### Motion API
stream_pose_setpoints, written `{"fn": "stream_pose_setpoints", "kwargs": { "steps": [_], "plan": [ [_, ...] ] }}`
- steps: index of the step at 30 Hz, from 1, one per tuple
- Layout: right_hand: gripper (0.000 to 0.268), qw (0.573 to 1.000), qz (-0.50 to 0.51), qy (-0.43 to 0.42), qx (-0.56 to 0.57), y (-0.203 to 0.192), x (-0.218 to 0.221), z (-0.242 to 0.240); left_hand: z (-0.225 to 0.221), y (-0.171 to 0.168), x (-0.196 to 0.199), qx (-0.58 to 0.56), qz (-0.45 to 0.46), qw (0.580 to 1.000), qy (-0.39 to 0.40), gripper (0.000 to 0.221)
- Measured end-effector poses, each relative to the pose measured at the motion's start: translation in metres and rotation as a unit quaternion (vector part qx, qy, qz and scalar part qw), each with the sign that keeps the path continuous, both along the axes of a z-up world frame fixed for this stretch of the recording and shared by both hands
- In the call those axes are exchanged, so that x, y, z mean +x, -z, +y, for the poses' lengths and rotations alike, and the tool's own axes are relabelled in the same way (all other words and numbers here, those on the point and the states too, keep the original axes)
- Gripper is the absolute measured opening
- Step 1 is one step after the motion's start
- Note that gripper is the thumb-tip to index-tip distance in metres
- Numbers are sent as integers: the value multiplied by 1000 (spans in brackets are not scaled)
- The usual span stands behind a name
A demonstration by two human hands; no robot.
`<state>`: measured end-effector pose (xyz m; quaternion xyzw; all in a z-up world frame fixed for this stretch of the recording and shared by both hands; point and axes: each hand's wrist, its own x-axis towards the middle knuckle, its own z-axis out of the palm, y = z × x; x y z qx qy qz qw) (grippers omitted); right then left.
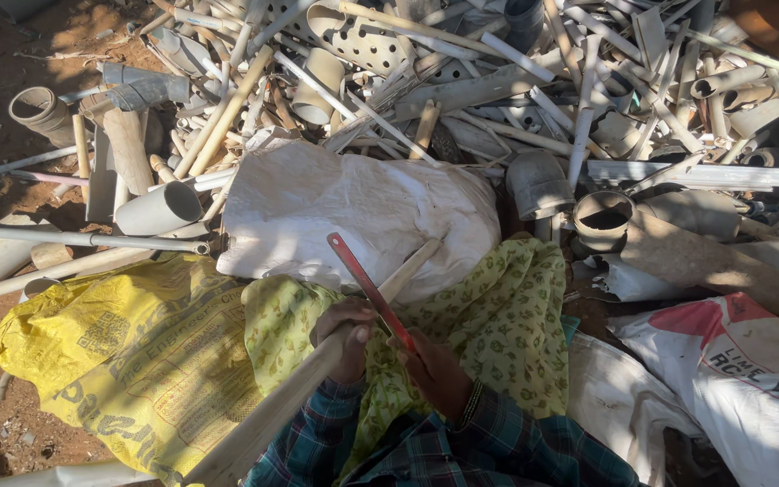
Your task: The person uses a hacksaw to cut through a long plastic pipe while sitting on the ground in a cluttered outdoor area filled with various pipes and debris.
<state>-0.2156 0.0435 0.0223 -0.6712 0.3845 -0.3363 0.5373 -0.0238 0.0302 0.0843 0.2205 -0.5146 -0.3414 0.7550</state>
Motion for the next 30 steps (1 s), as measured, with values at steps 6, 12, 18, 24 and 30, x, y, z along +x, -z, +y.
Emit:
{"fn": "stream_pose_setpoints", "kwargs": {
  "steps": [6,12,18,24,30],
  "plan": [
    [38,978,1,91,189,-1,-1,-27,-1,2,4,19,-10,999,-29,31],
    [41,992,-38,20,118,0,-4,-18,8,0,-3,43,-61,997,-6,29],
    [41,984,23,81,158,-12,3,-42,-1,1,12,91,-21,994,-58,30],
    [45,992,-48,12,118,-19,-5,-21,3,-2,-3,31,-66,997,6,28],
    [43,975,17,100,197,-17,0,-47,2,-4,1,18,-54,998,-37,25]
  ]
}}
